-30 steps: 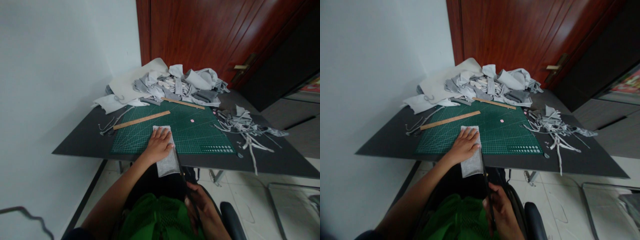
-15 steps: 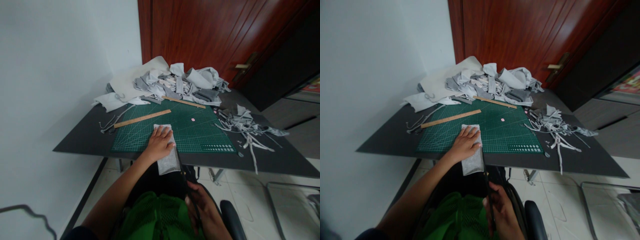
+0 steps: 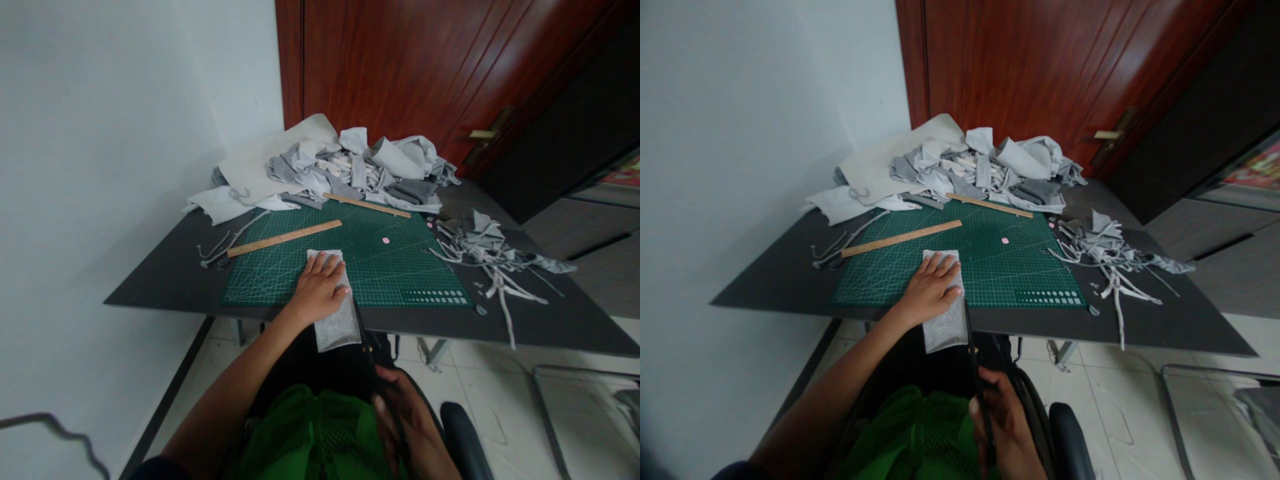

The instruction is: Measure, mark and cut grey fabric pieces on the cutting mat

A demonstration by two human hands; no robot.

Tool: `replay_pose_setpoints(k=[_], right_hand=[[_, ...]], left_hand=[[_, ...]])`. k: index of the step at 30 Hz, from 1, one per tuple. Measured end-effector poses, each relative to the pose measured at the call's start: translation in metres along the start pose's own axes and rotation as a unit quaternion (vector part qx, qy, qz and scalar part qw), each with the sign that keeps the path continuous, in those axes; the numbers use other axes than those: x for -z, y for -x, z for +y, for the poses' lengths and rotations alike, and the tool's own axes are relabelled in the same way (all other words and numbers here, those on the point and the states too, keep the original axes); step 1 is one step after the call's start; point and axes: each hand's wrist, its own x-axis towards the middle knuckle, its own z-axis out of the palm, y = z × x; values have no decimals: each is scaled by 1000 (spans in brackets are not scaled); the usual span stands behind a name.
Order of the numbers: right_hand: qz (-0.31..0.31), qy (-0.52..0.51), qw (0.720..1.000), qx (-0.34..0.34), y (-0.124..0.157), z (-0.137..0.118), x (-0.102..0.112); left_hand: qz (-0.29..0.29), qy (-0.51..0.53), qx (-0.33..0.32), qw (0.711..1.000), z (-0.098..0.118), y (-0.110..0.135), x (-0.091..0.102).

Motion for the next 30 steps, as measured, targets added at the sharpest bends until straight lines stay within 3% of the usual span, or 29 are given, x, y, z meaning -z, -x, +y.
replay_pose_setpoints(k=[4, 15, 30], right_hand=[[33, -7, 999, -3, 0, -6, -6], [10, 40, 999, 5, -11, -9, -7], [25, 74, 997, 12, -8, -20, -19]], left_hand=[[-3, 0, 1, 1000, 1, 0, 1], [-16, -13, 0, 1000, 1, 0, 2], [-14, -39, -2, 999, 2, 1, 3]])
